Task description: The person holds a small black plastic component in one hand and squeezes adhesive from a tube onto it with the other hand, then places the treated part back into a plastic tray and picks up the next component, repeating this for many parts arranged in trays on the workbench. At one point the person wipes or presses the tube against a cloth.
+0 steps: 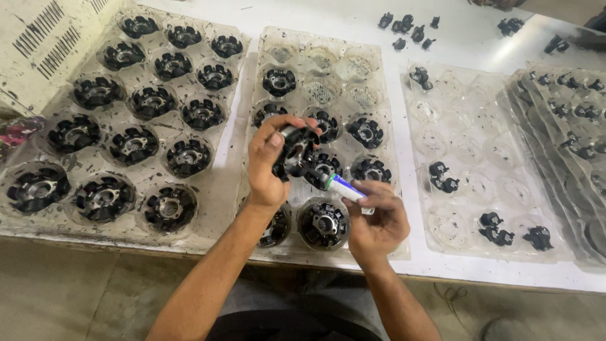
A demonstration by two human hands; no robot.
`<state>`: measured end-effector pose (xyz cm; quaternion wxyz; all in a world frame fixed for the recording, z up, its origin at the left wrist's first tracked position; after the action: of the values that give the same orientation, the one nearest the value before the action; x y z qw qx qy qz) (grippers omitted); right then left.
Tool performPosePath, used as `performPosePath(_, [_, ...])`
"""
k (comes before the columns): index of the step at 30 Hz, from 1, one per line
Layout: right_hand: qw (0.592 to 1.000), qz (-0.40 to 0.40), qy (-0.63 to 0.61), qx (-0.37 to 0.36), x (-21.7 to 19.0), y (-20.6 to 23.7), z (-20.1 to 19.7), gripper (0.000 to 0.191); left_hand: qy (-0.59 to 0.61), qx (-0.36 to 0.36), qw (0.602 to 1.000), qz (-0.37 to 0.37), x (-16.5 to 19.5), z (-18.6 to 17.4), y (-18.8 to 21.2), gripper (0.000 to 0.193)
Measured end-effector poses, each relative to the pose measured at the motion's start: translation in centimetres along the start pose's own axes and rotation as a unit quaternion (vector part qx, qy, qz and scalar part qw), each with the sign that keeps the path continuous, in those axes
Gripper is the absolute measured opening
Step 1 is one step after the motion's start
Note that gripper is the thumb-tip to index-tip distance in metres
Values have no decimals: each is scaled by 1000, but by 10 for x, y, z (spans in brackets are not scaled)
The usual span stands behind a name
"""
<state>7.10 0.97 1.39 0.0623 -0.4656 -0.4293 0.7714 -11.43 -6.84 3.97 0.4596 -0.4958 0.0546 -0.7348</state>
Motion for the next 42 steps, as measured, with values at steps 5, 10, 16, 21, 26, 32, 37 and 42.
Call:
performPosePath(5, [986,-120,106,-49,-15,2,4,34,-107,-12,993,55,13,13,6,37])
performPosePath(10, [972,-164,151,-79,-26,4,1,35,-141,-16,987,69,19,17,11,36])
performPosePath(16, [959,-198,168,-109,-30,-3,-1,28,-136,-31,989,58,18,19,12,35])
performPosePath(21, [956,-206,174,-118,-31,-6,-1,27,-145,-23,988,51,17,21,13,35])
performPosePath(26, [955,-215,169,-117,-31,-6,-2,27,-128,-17,991,38,15,21,13,34])
performPosePath(32, [954,-213,174,-120,-32,-5,-2,28,-75,-9,997,12,11,22,14,34])
performPosePath(37, [952,-210,183,-124,-34,-6,-2,30,-60,5,998,0,8,19,14,34])
performPosePath(42, [955,-208,174,-122,-37,-6,-2,31,0,53,999,-11,0,19,19,40])
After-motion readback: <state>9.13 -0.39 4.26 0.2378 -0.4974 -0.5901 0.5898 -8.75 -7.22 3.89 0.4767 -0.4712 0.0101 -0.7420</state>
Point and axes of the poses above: each hand's wrist, its own y-axis away from the middle knuckle, its own z-axis out of the palm, x = y × z, the point moved 3 cm from there along -y, towards the middle knuckle, and after that the axes turned 12 degrees about -y, right-handed, at the moved point
